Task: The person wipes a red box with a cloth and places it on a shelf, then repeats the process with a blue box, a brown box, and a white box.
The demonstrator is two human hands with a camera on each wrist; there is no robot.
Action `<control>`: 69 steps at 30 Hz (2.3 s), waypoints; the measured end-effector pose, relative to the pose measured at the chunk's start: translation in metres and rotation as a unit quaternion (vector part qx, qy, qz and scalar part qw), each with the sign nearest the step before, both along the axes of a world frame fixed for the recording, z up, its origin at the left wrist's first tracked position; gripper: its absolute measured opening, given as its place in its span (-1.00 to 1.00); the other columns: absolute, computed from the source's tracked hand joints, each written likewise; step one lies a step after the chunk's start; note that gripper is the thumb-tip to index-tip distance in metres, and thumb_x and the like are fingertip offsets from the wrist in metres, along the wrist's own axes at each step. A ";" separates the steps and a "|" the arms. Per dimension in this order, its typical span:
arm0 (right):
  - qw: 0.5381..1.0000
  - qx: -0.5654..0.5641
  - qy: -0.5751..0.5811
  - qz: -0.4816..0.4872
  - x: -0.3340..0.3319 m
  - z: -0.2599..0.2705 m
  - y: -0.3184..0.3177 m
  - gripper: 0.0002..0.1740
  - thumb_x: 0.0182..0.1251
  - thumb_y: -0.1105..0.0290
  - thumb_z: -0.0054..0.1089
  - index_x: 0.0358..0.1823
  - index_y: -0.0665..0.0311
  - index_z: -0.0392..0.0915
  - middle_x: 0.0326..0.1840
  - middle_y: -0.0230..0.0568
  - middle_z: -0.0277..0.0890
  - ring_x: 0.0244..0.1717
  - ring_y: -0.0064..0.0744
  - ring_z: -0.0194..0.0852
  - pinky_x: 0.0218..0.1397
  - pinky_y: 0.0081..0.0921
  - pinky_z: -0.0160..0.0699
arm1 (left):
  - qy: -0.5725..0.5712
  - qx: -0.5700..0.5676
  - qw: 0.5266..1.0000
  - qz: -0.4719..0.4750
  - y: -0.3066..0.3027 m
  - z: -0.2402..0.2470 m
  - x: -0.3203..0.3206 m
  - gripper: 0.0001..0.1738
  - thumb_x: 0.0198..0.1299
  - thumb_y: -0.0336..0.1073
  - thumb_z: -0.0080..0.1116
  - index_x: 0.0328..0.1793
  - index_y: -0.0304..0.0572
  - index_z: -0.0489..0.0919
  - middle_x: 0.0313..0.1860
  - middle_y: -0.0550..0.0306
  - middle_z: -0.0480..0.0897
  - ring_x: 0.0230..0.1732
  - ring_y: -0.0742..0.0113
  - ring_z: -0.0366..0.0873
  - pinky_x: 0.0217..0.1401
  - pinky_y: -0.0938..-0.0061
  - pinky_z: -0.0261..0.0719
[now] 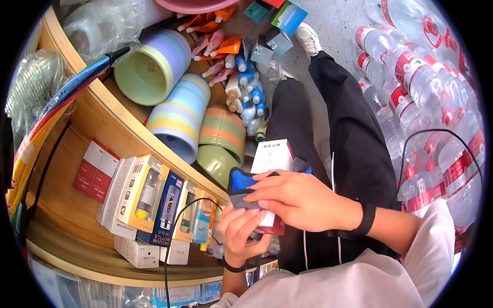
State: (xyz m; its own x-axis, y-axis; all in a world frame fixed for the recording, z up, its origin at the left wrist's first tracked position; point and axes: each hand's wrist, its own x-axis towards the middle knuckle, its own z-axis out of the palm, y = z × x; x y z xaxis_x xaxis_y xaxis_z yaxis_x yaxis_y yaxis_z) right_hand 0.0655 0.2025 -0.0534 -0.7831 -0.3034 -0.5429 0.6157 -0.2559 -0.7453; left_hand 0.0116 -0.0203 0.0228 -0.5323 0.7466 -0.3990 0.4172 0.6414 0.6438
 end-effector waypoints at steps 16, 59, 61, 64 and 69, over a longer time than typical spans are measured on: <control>0.996 0.017 0.076 0.037 0.017 -0.027 0.005 -0.51 0.33 0.58 0.21 0.27 0.05 0.70 0.44 -0.22 0.57 0.55 0.06 0.35 0.51 -0.11 0.46 | 0.002 0.017 0.997 -0.070 -0.002 0.002 -0.003 -0.46 0.08 -0.37 0.42 0.25 0.23 0.76 0.30 0.52 0.66 0.32 0.38 0.38 0.62 0.21 0.32; 0.886 -0.183 -0.295 -0.308 0.019 -0.064 -0.028 -0.58 0.40 0.53 0.28 0.28 0.38 0.64 0.11 -0.22 0.71 0.13 -0.49 0.62 0.22 -0.53 0.54 | 0.065 -0.048 0.984 0.159 -0.012 0.016 0.016 -0.11 -0.25 -0.15 0.83 0.22 -0.19 0.54 0.20 0.06 0.57 0.30 -0.11 0.54 0.35 0.07 0.55; 0.904 -0.160 -0.284 -0.276 0.014 -0.054 -0.019 -0.58 0.43 0.54 0.26 0.31 0.33 0.66 0.15 -0.24 0.71 0.18 -0.51 0.57 0.31 -0.52 0.46 | 0.054 -0.026 0.991 0.117 -0.020 0.020 0.007 -0.20 -0.20 -0.21 0.79 0.19 -0.12 0.56 0.19 0.08 0.58 0.28 -0.12 0.55 0.32 0.06 0.58; 0.972 0.063 -0.140 -0.176 0.004 -0.034 -0.012 -0.60 0.53 0.32 0.23 0.32 0.26 0.65 0.28 -0.11 0.70 0.55 -0.08 0.42 0.60 -0.26 0.30 | 0.044 -0.021 0.992 0.116 -0.022 0.027 -0.002 -0.27 -0.17 -0.27 0.74 0.18 -0.02 0.60 0.20 0.13 0.60 0.26 -0.11 0.56 0.26 0.05 0.62; 0.993 0.033 -0.029 -0.111 -0.017 -0.023 0.001 -0.65 0.51 0.25 0.22 0.18 0.22 0.72 0.23 -0.12 0.72 0.45 0.05 0.49 0.60 -0.10 0.35 | 0.013 -0.020 0.999 0.026 -0.018 0.030 -0.006 -0.43 -0.13 -0.31 0.62 0.12 0.11 0.74 0.25 0.19 0.62 0.27 -0.13 0.55 0.20 0.13 0.66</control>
